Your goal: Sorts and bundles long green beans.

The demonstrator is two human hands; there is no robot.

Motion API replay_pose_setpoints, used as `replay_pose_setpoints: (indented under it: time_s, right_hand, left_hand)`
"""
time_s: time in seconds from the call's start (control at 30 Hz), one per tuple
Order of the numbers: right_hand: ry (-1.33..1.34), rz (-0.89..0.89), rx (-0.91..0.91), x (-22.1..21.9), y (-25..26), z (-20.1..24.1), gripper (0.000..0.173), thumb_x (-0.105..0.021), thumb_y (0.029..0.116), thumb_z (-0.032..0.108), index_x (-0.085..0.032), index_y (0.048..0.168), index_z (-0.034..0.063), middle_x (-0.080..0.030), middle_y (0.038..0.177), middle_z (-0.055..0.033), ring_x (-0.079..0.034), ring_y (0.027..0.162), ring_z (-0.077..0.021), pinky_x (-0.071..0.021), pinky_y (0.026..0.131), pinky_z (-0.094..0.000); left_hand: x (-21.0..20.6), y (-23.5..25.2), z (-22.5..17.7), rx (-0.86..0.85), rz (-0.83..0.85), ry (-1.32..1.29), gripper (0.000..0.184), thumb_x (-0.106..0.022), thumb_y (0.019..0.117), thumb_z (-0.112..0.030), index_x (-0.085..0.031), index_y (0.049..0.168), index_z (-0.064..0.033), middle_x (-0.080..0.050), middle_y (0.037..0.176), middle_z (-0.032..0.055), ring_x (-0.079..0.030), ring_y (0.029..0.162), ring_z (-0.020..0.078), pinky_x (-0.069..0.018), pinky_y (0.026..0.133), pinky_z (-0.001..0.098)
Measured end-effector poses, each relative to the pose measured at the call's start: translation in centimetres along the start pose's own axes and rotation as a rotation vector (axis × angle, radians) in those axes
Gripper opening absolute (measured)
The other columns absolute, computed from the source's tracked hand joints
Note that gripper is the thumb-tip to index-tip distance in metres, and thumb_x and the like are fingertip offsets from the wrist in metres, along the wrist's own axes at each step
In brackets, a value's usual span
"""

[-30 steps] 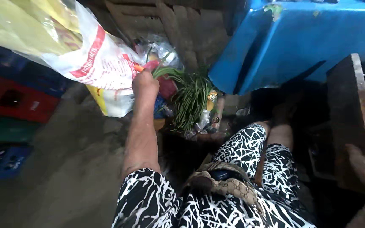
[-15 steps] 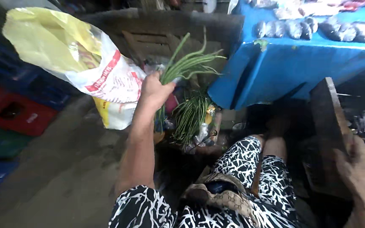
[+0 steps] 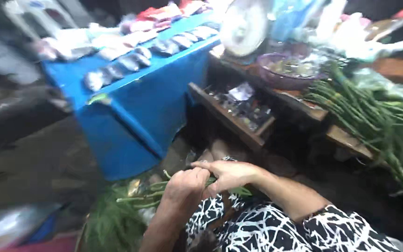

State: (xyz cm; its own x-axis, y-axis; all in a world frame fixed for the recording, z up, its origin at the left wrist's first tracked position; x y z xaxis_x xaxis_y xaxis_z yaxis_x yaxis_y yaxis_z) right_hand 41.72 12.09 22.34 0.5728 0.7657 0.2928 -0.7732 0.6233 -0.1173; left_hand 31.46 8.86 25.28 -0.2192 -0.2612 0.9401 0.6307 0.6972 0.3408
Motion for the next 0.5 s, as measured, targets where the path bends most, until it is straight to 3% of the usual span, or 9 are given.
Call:
replay_pose_setpoints:
  time_s: [0.07,0.13,0.2,0.27,0.3,0.37,0.43,0.47,0.5]
  right_hand:
    - [0.119,0.030,-0.093,-0.1,-1.0,-1.6,0.075,-0.073,0.0920,0.009,-0.035,0.157,0.0078,-0.067,0.114,-0.0202,-0.067,0.081,-0.0229,-0.0576,0.072,-0.0420]
    - [0.048,-0.009,-0.136,0.2,-1.8,-2.2,0.050,-0.069,0.0922,0.007,-0.053,0.139,0.0035,-0.066,0.103,-0.0175,-0.064,0.076,-0.0218,-0.0537,0.067,-0.0414]
    - [-0.085,-0.092,-0.153,1.4,-2.1,-2.3,0.034,-0.067,0.0941,0.008,-0.062,0.127,-0.0009,-0.068,0.102,-0.0192,-0.066,0.087,-0.0277,-0.0530,0.078,-0.0485]
    - [-0.168,-0.223,-0.167,3.1,-2.3,-2.3,0.029,-0.065,0.0948,0.010,-0.064,0.121,-0.0018,-0.068,0.100,-0.0205,-0.067,0.092,-0.0325,-0.0527,0.082,-0.0537]
    - [-0.182,-0.305,-0.171,4.0,-2.5,-2.4,0.029,-0.065,0.0948,0.011,-0.064,0.121,-0.0008,-0.069,0.099,-0.0201,-0.068,0.092,-0.0325,-0.0532,0.082,-0.0541]
    - [-0.173,-0.467,-0.186,5.7,-3.1,-2.6,0.030,-0.063,0.0958,0.016,-0.065,0.122,0.0023,-0.070,0.099,-0.0174,-0.068,0.092,-0.0290,-0.0546,0.083,-0.0515]
    - [-0.187,-0.581,-0.220,6.3,-3.4,-2.6,0.033,-0.063,0.0970,0.022,-0.066,0.125,0.0052,-0.072,0.103,-0.0164,-0.070,0.096,-0.0284,-0.0557,0.088,-0.0521]
    - [-0.218,-0.612,-0.225,6.1,-3.2,-2.6,0.034,-0.063,0.0976,0.023,-0.066,0.126,0.0055,-0.072,0.104,-0.0163,-0.070,0.097,-0.0289,-0.0558,0.089,-0.0521]
    - [-0.279,-0.632,-0.214,5.5,-3.0,-2.6,0.035,-0.063,0.0980,0.024,-0.066,0.127,0.0052,-0.073,0.104,-0.0168,-0.071,0.097,-0.0302,-0.0559,0.089,-0.0526]
  left_hand:
    - [-1.0,0.6,-0.1,-0.028,-0.043,-0.040,0.011,-0.076,0.0766,-0.003,-0.069,0.085,-0.0024,-0.070,0.076,0.0137,-0.071,0.068,0.0314,-0.0558,0.063,0.0498]
    - [-1.9,0.9,-0.2,-0.025,-0.093,-0.061,0.023,-0.081,0.0698,-0.009,-0.072,0.091,-0.0047,-0.072,0.081,0.0123,-0.072,0.075,0.0315,-0.0537,0.075,0.0546]
    - [-2.0,1.1,-0.2,0.027,-0.201,-0.080,0.023,-0.077,0.0752,-0.015,-0.073,0.096,-0.0048,-0.074,0.095,0.0160,-0.071,0.093,0.0379,-0.0488,0.090,0.0622]
    - [-1.2,0.5,0.2,0.079,-0.343,-0.140,0.024,-0.074,0.0860,-0.022,-0.072,0.102,-0.0046,-0.070,0.114,0.0215,-0.063,0.117,0.0441,-0.0411,0.105,0.0667]
    - [-0.8,0.0,0.5,0.103,-0.412,-0.170,0.023,-0.072,0.0929,-0.028,-0.068,0.104,-0.0080,-0.067,0.118,0.0196,-0.060,0.122,0.0400,-0.0396,0.109,0.0614]
    - [-0.5,-0.6,1.1,0.182,-0.513,-0.288,0.019,-0.069,0.0979,-0.030,-0.064,0.099,-0.0119,-0.066,0.107,0.0112,-0.062,0.114,0.0245,-0.0478,0.105,0.0424]
    - [-0.9,-0.3,1.5,0.343,-0.432,-0.523,0.028,-0.066,0.0988,-0.027,-0.070,0.100,0.0006,-0.069,0.103,0.0167,-0.065,0.104,0.0220,-0.0528,0.095,0.0359]
    - [-1.6,-0.1,1.6,0.480,-0.332,-0.690,0.039,-0.062,0.0996,-0.028,-0.068,0.113,0.0076,-0.069,0.113,0.0192,-0.065,0.110,0.0205,-0.0525,0.098,0.0343]
    - [-2.6,0.1,1.6,0.613,-0.263,-0.901,0.050,-0.058,0.1002,-0.029,-0.058,0.130,0.0116,-0.067,0.124,0.0189,-0.064,0.116,0.0169,-0.0523,0.101,0.0319]
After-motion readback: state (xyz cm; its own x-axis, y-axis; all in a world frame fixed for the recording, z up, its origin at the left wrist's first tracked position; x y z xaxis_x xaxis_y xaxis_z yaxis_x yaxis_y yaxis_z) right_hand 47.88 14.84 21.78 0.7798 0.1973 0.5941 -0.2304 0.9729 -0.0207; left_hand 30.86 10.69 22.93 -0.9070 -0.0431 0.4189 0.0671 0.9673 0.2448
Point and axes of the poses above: each hand's wrist, its own y-axis towards the middle knuckle, its own x-axis out of the back of the hand, z = x × y, the point moved 6 cm from there along y, towards the middle knuckle
